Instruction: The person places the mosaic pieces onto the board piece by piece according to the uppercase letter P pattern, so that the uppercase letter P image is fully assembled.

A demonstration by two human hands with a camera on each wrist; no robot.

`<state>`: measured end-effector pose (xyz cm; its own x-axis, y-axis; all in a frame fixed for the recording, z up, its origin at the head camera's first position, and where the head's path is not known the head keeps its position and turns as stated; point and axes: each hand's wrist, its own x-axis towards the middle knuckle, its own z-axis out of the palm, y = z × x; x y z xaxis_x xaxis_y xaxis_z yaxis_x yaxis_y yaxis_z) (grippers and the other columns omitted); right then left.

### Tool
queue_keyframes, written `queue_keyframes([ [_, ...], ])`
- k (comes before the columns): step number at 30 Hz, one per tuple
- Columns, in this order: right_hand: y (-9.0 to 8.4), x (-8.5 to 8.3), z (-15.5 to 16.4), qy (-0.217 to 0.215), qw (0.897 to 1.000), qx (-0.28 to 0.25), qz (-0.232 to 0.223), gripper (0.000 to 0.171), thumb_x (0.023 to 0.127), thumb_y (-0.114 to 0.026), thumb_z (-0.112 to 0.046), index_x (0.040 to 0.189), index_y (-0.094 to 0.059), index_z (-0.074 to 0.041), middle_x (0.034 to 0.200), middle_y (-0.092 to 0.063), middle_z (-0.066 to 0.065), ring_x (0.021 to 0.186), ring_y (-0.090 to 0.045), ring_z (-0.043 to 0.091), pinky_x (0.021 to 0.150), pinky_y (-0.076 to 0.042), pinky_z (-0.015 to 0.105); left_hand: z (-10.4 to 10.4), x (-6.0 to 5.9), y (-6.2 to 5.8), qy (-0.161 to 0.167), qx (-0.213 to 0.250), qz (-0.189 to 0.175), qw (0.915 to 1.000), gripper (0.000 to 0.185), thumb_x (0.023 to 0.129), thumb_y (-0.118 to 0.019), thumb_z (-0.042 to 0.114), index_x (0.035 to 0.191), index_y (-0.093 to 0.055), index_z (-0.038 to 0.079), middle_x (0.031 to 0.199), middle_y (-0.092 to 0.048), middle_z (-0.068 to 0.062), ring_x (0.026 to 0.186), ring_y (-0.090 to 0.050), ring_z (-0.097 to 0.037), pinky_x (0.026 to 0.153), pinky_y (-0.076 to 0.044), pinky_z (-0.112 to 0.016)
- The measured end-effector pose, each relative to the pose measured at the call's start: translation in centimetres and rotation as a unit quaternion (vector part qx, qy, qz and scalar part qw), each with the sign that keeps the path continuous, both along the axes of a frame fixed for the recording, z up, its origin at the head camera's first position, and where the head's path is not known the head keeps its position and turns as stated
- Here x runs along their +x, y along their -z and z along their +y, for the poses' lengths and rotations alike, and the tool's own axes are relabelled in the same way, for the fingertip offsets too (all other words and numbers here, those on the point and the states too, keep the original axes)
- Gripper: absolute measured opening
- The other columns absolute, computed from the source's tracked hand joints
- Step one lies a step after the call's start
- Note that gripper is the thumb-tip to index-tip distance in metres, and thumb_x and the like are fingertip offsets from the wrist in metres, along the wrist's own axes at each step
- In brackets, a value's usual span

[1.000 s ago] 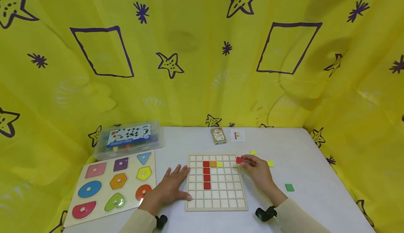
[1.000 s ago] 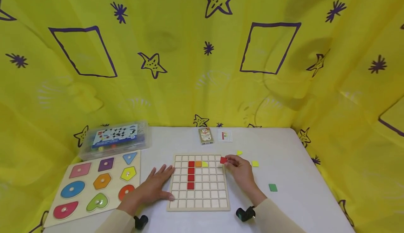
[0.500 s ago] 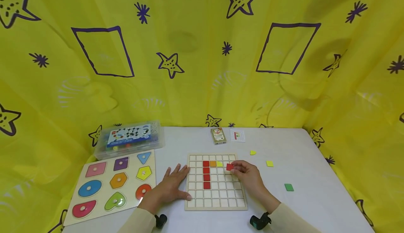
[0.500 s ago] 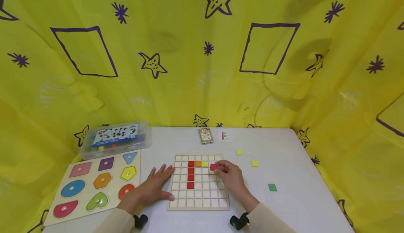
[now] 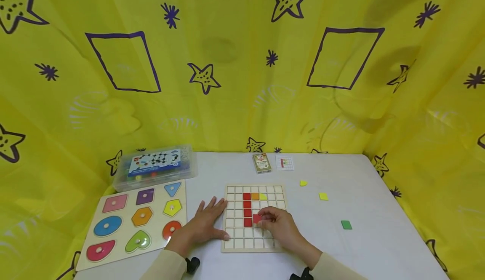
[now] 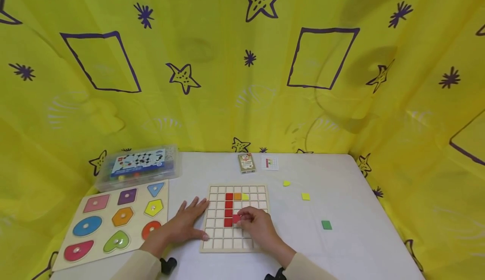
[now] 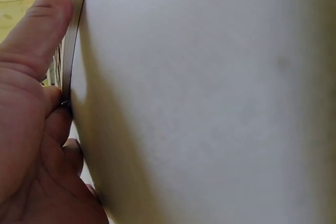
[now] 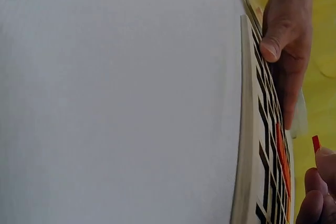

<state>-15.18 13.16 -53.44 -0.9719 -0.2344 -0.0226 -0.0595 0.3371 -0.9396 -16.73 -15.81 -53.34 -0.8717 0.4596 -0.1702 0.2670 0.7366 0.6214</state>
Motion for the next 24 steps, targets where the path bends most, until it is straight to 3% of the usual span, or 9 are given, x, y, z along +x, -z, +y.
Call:
queue_keyframes([
  [6, 1.0, 0.7, -1.0, -0.034, 0.999, 0.03, 0.007, 0.017, 0.089, -0.082, -0.006, 0.105, -0.076, -0.008, 0.088, -0.069, -0.002, 0.079, -0.06, 0.008, 0.068, -0.053, 0.017, 0.0, 0.1, 0.0, 0.0, -0.008, 0.004, 1.0, 0.111, 0.078, -0.09, 0.047, 0.164, -0.034, 0.003, 0.172, -0.032, -0.014, 0.164, -0.013, -0.04, 0.131, 0.001, -0.065],
  [10, 1.5, 1.0, -1.3, -0.041, 0.997, 0.062, 0.038, 0.017, 0.088, -0.085, -0.009, 0.103, -0.076, -0.01, 0.085, -0.069, -0.006, 0.075, -0.057, 0.004, 0.066, -0.051, 0.018, 0.0, 0.1, 0.0, 0.001, -0.005, 0.004, 1.0, 0.111, 0.079, -0.09, 0.047, 0.164, -0.034, 0.003, 0.172, -0.032, -0.015, 0.164, -0.013, -0.041, 0.131, 0.001, -0.066],
  [16, 1.4, 1.1, -1.7, -0.05, 0.989, 0.118, 0.079, 0.017, 0.085, -0.087, -0.012, 0.099, -0.078, -0.014, 0.084, -0.068, -0.012, 0.077, -0.051, 0.0, 0.068, -0.046, 0.019, 0.0, 0.1, 0.1, 0.0, -0.006, 0.003, 1.0, 0.111, 0.079, -0.089, 0.048, 0.164, -0.034, 0.004, 0.172, -0.031, -0.014, 0.164, -0.012, -0.04, 0.131, 0.001, -0.065],
  [24, 1.3, 1.3, -2.0, -0.052, 0.983, 0.143, 0.103, 0.017, 0.082, -0.087, -0.008, 0.097, -0.08, -0.014, 0.085, -0.071, -0.012, 0.078, -0.05, 0.004, 0.067, -0.044, 0.021, 0.0, 0.0, 0.3, -0.002, -0.007, -0.001, 1.0, 0.111, 0.079, -0.089, 0.049, 0.164, -0.034, 0.005, 0.173, -0.031, -0.014, 0.164, -0.012, -0.039, 0.131, 0.001, -0.065],
])
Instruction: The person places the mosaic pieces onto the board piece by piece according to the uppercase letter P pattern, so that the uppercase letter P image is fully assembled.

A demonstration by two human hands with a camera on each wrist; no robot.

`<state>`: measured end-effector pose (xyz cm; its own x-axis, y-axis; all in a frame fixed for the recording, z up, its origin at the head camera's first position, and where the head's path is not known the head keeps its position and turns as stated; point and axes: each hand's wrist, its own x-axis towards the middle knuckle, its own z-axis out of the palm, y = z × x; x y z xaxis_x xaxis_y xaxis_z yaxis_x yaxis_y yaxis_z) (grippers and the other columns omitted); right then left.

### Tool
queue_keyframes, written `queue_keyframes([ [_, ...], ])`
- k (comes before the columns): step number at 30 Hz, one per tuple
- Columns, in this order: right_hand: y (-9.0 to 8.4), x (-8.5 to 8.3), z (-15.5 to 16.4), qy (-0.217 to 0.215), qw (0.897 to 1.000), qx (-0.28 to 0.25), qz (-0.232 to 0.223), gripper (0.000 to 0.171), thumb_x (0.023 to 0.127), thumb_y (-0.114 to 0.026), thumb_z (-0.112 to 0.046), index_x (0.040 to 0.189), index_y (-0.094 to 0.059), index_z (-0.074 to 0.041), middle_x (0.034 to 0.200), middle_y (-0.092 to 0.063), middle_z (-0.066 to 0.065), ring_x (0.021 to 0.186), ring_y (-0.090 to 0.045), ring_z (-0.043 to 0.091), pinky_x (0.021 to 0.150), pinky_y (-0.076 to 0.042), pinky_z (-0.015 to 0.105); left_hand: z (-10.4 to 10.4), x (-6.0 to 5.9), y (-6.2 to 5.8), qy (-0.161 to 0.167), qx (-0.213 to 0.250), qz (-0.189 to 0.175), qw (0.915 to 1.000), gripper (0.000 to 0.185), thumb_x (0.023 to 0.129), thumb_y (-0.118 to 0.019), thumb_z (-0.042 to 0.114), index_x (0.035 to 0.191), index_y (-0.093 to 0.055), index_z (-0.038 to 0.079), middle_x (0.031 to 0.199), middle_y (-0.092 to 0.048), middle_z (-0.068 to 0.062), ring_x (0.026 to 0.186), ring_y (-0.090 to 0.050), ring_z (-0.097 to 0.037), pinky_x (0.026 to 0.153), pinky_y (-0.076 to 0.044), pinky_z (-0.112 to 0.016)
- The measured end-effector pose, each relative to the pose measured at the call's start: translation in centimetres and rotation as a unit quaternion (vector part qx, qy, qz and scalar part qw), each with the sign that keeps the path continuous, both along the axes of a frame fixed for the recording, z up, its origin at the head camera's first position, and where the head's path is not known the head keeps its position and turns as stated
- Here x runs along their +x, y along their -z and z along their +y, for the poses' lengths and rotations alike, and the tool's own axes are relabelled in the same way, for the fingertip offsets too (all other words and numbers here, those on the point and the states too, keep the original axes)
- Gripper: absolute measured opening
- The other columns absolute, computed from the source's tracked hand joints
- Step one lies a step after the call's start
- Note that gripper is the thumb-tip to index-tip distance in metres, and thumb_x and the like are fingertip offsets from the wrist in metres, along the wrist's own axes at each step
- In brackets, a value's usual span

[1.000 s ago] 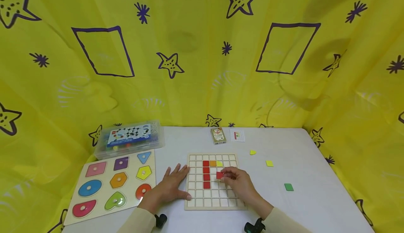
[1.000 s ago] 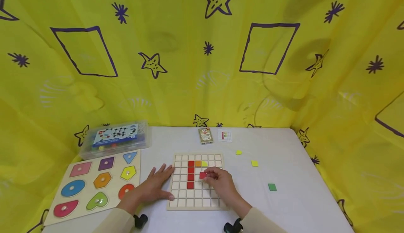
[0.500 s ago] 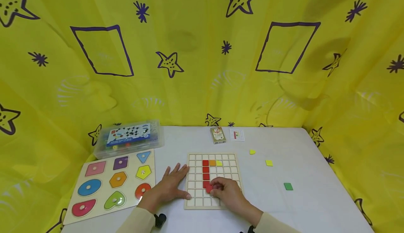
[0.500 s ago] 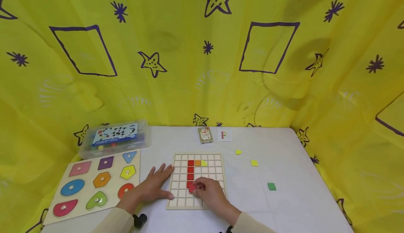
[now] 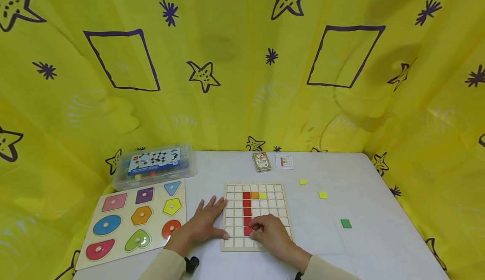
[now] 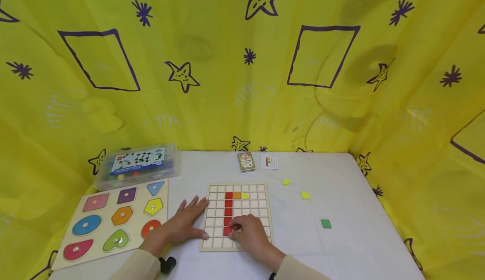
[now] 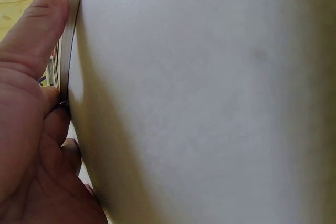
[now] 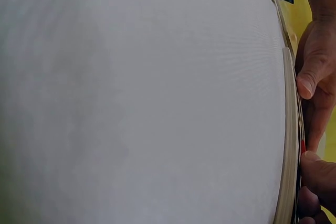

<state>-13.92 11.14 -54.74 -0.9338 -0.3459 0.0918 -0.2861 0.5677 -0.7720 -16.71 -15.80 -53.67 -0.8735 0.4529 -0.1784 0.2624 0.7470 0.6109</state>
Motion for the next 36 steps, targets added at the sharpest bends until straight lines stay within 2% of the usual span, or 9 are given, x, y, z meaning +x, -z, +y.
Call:
queue_keyframes([
  [8, 0.0, 0.1, -0.1, 0.003, 1.0, 0.007, 0.005, 0.018, 0.081, -0.089, -0.009, 0.097, -0.081, -0.015, 0.085, -0.071, -0.012, 0.077, -0.049, 0.003, 0.066, -0.043, 0.021, 0.0, 0.0, -0.2, 0.0, -0.001, 0.001, 1.0, 0.111, 0.078, -0.09, 0.048, 0.164, -0.035, 0.004, 0.172, -0.032, -0.014, 0.164, -0.013, -0.04, 0.131, 0.001, -0.066],
  [15, 0.0, 0.0, 0.1, 0.016, 1.0, -0.004, -0.017, 0.017, 0.083, -0.088, -0.012, 0.098, -0.08, -0.015, 0.084, -0.068, -0.012, 0.078, -0.051, 0.001, 0.067, -0.046, 0.02, 0.0, -0.1, -0.1, 0.002, -0.007, 0.003, 1.0, 0.111, 0.079, -0.089, 0.05, 0.164, -0.034, 0.005, 0.173, -0.032, -0.013, 0.164, -0.013, -0.04, 0.131, 0.001, -0.066],
  [21, -0.2, 0.0, 0.3, 0.018, 0.998, -0.039, -0.054, 0.016, 0.086, -0.087, -0.014, 0.1, -0.078, -0.012, 0.085, -0.066, -0.008, 0.078, -0.053, 0.003, 0.068, -0.047, 0.019, -0.1, -0.1, 0.2, 0.001, -0.005, -0.002, 1.0, 0.11, 0.079, -0.088, 0.05, 0.165, -0.034, 0.006, 0.173, -0.031, -0.012, 0.164, -0.012, -0.039, 0.131, 0.002, -0.065],
  [26, -0.5, -0.4, 0.7, 0.009, 0.994, -0.071, -0.078, 0.015, 0.089, -0.083, -0.009, 0.103, -0.077, -0.008, 0.087, -0.067, -0.005, 0.078, -0.056, 0.005, 0.068, -0.05, 0.018, -0.2, -0.2, 0.3, 0.003, -0.004, 0.002, 1.0, 0.111, 0.08, -0.088, 0.05, 0.165, -0.034, 0.006, 0.173, -0.031, -0.013, 0.164, -0.012, -0.039, 0.131, 0.002, -0.065],
  [36, -1.1, -1.4, 2.2, 0.02, 0.989, -0.113, -0.092, 0.021, 0.089, -0.082, -0.007, 0.109, -0.076, -0.004, 0.092, -0.068, 0.001, 0.08, -0.058, 0.01, 0.068, -0.051, 0.018, 0.0, 0.0, 0.1, -0.001, -0.001, 0.004, 1.0, 0.111, 0.079, -0.089, 0.049, 0.165, -0.034, 0.005, 0.173, -0.031, -0.013, 0.164, -0.012, -0.04, 0.131, 0.002, -0.065],
])
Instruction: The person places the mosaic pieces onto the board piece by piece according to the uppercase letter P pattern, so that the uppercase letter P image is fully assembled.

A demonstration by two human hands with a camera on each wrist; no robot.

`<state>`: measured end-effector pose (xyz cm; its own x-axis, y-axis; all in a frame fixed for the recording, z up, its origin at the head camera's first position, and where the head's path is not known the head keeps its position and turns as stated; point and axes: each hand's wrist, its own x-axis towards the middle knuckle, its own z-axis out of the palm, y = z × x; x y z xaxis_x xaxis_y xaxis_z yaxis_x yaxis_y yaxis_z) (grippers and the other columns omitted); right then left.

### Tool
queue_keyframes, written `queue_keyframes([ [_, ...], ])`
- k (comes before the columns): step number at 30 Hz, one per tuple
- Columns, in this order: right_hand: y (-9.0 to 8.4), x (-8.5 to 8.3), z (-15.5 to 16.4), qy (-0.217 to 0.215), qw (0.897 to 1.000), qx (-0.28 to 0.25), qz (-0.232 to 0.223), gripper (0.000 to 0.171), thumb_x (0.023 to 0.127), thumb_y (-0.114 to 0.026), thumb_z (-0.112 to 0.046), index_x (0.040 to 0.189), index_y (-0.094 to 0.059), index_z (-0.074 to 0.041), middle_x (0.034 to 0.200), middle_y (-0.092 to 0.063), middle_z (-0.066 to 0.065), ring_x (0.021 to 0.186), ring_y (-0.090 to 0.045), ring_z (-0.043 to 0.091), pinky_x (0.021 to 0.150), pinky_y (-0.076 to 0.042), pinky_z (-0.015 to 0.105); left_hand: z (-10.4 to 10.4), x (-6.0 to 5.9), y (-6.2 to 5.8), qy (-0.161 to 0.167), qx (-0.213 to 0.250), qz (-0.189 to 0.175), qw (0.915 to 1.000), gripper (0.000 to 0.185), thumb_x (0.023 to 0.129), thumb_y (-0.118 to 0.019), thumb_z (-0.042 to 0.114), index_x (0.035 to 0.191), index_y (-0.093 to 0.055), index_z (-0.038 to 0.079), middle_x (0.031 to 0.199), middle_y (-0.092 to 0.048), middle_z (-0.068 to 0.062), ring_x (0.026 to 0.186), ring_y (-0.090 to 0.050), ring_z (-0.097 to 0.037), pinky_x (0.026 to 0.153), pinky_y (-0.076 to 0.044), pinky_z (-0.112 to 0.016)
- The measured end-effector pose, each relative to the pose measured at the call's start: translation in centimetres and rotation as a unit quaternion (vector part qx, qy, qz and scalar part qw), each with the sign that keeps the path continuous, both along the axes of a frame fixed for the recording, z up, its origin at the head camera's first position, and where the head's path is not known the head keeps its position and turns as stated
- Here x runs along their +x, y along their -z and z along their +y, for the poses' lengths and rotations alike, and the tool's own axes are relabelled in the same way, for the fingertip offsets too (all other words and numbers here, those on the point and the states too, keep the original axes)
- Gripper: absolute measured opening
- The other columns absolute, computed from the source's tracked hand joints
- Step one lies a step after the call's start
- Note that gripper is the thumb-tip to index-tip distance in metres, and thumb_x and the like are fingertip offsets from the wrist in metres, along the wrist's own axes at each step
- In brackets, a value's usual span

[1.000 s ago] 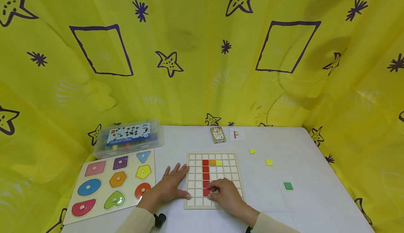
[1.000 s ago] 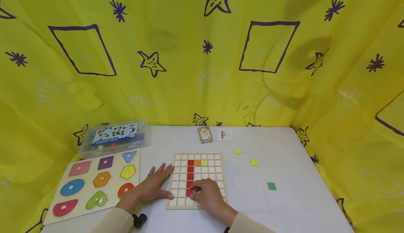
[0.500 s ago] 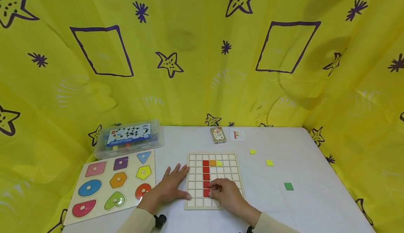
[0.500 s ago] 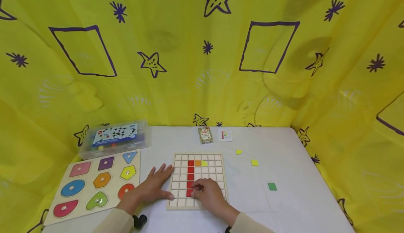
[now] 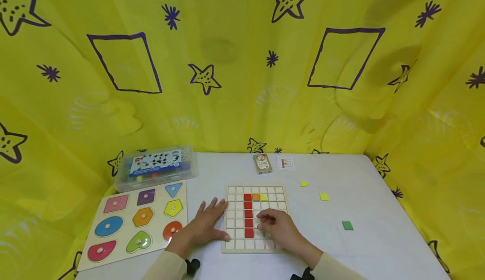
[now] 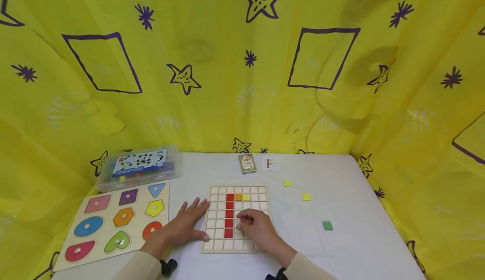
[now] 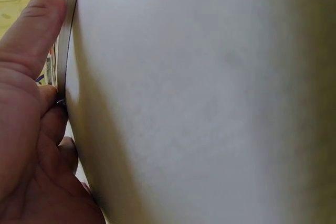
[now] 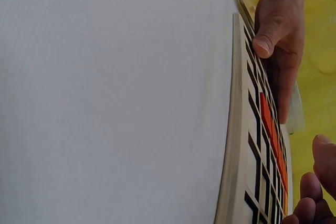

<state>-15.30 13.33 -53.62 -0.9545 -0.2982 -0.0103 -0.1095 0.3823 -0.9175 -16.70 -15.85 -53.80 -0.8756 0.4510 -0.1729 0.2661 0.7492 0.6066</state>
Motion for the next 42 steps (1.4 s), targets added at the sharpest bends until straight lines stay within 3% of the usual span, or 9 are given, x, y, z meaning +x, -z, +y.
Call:
queue_keyframes([
  [9, -0.9, -1.2, 3.2, 0.031, 1.0, 0.004, -0.002, 0.025, 0.093, -0.08, -0.009, 0.117, -0.075, -0.004, 0.098, -0.069, 0.004, 0.087, -0.058, 0.013, 0.071, -0.051, 0.02, 0.1, 0.1, -0.1, -0.001, 0.004, -0.004, 1.0, 0.111, 0.079, -0.09, 0.048, 0.164, -0.034, 0.004, 0.173, -0.031, -0.014, 0.164, -0.013, -0.041, 0.131, 0.002, -0.066],
  [14, -1.4, -1.8, 6.1, 0.072, 0.997, 0.024, -0.005, 0.029, 0.091, -0.081, -0.008, 0.12, -0.075, -0.005, 0.104, -0.071, 0.007, 0.088, -0.058, 0.012, 0.071, -0.051, 0.021, 0.1, 0.1, -0.1, -0.001, 0.005, -0.006, 1.0, 0.111, 0.079, -0.09, 0.048, 0.165, -0.034, 0.005, 0.173, -0.032, -0.013, 0.164, -0.013, -0.04, 0.131, 0.002, -0.065],
  [22, -1.5, -2.3, 12.3, 0.098, 0.992, 0.061, 0.041, 0.034, 0.092, -0.081, -0.012, 0.126, -0.075, -0.007, 0.119, -0.073, 0.014, 0.094, -0.057, 0.007, 0.075, -0.052, 0.022, 0.1, 0.1, -0.1, 0.0, 0.003, -0.001, 1.0, 0.111, 0.079, -0.09, 0.048, 0.165, -0.034, 0.005, 0.172, -0.032, -0.013, 0.164, -0.013, -0.04, 0.131, 0.002, -0.065],
  [25, -1.5, -2.2, 14.8, 0.103, 0.991, 0.077, 0.043, 0.037, 0.093, -0.081, -0.015, 0.129, -0.073, -0.007, 0.123, -0.073, 0.016, 0.095, -0.055, 0.003, 0.075, -0.052, 0.022, 0.1, 0.2, -0.1, 0.0, 0.007, -0.002, 1.0, 0.111, 0.079, -0.09, 0.047, 0.164, -0.034, 0.005, 0.172, -0.032, -0.014, 0.164, -0.013, -0.041, 0.131, 0.002, -0.065],
  [33, -1.7, -1.1, 21.1, 0.113, 0.986, 0.122, -0.014, 0.049, 0.098, -0.077, -0.023, 0.141, -0.064, -0.002, 0.137, -0.066, 0.021, 0.096, -0.053, 0.001, 0.071, -0.055, 0.024, 0.0, 0.1, 0.0, 0.0, 0.007, 0.001, 1.0, 0.111, 0.078, -0.09, 0.047, 0.165, -0.034, 0.005, 0.172, -0.032, -0.014, 0.164, -0.013, -0.041, 0.131, 0.002, -0.066],
  [42, -0.9, 0.4, 25.2, 0.1, 0.98, 0.167, -0.038, 0.055, 0.096, -0.079, -0.029, 0.142, -0.063, -0.003, 0.137, -0.066, 0.019, 0.1, -0.054, -0.006, 0.077, -0.052, 0.019, -0.1, 0.1, 0.1, -0.001, 0.005, 0.0, 1.0, 0.111, 0.079, -0.089, 0.049, 0.165, -0.034, 0.006, 0.173, -0.032, -0.013, 0.164, -0.012, -0.04, 0.131, 0.002, -0.065],
])
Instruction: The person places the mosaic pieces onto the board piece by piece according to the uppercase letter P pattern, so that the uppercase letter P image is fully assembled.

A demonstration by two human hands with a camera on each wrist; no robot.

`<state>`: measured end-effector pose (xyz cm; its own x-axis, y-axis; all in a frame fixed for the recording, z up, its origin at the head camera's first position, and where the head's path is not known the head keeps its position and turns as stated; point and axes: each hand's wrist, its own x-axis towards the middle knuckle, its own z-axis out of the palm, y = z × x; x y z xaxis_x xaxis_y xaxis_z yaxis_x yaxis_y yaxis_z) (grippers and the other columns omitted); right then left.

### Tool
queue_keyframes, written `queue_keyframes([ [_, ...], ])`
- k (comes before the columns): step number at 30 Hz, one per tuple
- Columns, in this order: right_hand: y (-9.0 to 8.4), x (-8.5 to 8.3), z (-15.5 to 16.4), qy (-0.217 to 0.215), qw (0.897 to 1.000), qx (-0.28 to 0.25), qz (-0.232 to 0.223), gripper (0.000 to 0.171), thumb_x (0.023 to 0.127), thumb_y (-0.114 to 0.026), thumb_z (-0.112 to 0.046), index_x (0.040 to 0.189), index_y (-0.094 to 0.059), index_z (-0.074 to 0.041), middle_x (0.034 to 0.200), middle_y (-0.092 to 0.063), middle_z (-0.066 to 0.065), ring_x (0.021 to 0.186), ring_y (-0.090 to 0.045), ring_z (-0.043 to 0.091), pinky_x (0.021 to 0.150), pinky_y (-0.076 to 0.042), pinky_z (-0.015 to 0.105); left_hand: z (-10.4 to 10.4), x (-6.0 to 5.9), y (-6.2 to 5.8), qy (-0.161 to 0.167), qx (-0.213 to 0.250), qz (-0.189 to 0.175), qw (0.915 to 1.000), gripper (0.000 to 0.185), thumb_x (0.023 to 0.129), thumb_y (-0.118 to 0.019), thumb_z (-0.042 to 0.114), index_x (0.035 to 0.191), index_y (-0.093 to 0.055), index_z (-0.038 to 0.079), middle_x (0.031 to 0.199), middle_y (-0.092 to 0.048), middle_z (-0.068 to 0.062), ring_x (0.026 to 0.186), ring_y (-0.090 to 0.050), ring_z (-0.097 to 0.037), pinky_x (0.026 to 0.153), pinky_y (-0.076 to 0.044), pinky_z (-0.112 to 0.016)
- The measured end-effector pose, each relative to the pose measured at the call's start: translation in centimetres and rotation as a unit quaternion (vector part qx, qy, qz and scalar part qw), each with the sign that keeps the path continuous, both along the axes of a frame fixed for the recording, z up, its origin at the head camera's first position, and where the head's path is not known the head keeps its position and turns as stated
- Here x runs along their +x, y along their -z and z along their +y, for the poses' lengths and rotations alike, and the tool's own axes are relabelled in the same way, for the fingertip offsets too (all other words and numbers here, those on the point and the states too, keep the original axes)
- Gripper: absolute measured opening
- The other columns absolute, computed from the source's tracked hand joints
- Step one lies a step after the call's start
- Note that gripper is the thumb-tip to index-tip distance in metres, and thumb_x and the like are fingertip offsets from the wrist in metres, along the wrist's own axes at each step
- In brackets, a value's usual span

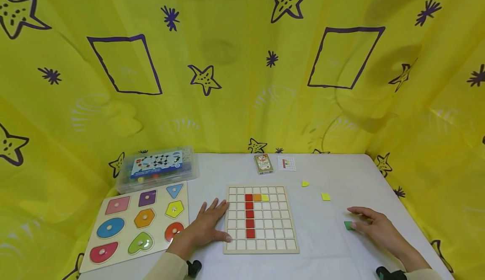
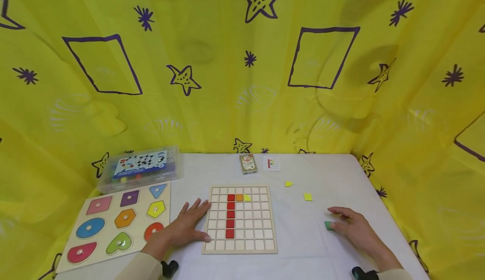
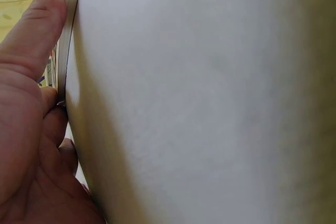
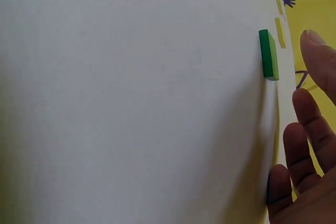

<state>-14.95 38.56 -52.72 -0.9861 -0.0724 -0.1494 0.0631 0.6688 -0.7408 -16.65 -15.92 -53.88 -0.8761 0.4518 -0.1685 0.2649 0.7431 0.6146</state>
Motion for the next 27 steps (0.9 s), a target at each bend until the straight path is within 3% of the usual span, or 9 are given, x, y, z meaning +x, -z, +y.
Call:
queue_keyframes([
  [5, 0.5, 0.1, 0.8, -0.022, 1.0, 0.014, 0.0, 0.051, 0.094, -0.081, -0.028, 0.138, -0.068, -0.005, 0.14, -0.066, 0.02, 0.107, -0.042, -0.022, 0.083, -0.047, 0.012, 0.0, 0.0, -0.1, -0.001, -0.002, 0.001, 1.0, 0.111, 0.079, -0.089, 0.049, 0.165, -0.034, 0.006, 0.173, -0.032, -0.013, 0.164, -0.012, -0.04, 0.131, 0.002, -0.065],
  [9, 0.8, 0.0, 0.8, -0.05, 0.998, 0.029, 0.028, 0.042, 0.091, -0.083, -0.021, 0.129, -0.073, -0.006, 0.133, -0.068, 0.018, 0.107, -0.041, -0.023, 0.084, -0.044, 0.01, 0.1, 0.1, -0.2, -0.001, 0.0, 0.002, 1.0, 0.111, 0.079, -0.089, 0.048, 0.165, -0.034, 0.005, 0.172, -0.032, -0.013, 0.164, -0.013, -0.04, 0.131, 0.002, -0.065],
  [15, 1.2, -0.6, 0.2, -0.046, 0.993, 0.09, 0.058, 0.025, 0.09, -0.083, -0.018, 0.114, -0.078, -0.012, 0.121, -0.071, 0.009, 0.106, -0.056, 0.0, 0.084, -0.05, 0.022, 0.1, 0.2, -0.2, 0.0, 0.003, 0.003, 1.0, 0.111, 0.079, -0.09, 0.047, 0.164, -0.034, 0.004, 0.172, -0.032, -0.015, 0.163, -0.013, -0.042, 0.131, 0.002, -0.066],
  [20, 1.3, -1.2, -0.2, -0.018, 0.993, 0.107, 0.043, 0.028, 0.094, -0.08, -0.017, 0.119, -0.076, -0.006, 0.121, -0.071, 0.014, 0.109, -0.063, 0.028, 0.089, -0.054, 0.039, 0.1, 0.2, -0.1, -0.001, 0.001, 0.0, 1.0, 0.111, 0.079, -0.089, 0.048, 0.165, -0.034, 0.006, 0.173, -0.031, -0.013, 0.164, -0.012, -0.04, 0.131, 0.002, -0.065],
  [23, 1.2, -1.5, -0.3, -0.001, 0.994, 0.106, 0.04, 0.03, 0.094, -0.079, -0.016, 0.12, -0.075, -0.003, 0.121, -0.071, 0.018, 0.108, -0.064, 0.031, 0.087, -0.054, 0.041, 0.1, 0.1, -0.1, 0.001, 0.003, 0.001, 1.0, 0.11, 0.08, -0.089, 0.049, 0.165, -0.034, 0.006, 0.173, -0.031, -0.013, 0.164, -0.012, -0.04, 0.131, 0.002, -0.065],
  [27, 1.2, -1.7, -0.4, 0.011, 0.993, 0.106, 0.049, 0.028, 0.095, -0.078, -0.017, 0.119, -0.076, -0.002, 0.117, -0.072, 0.015, 0.099, -0.062, 0.022, 0.079, -0.052, 0.029, 0.0, 0.0, -0.1, 0.005, -0.001, 0.006, 1.0, 0.11, 0.08, -0.088, 0.05, 0.165, -0.034, 0.006, 0.173, -0.032, -0.013, 0.164, -0.013, -0.041, 0.131, 0.002, -0.065],
])
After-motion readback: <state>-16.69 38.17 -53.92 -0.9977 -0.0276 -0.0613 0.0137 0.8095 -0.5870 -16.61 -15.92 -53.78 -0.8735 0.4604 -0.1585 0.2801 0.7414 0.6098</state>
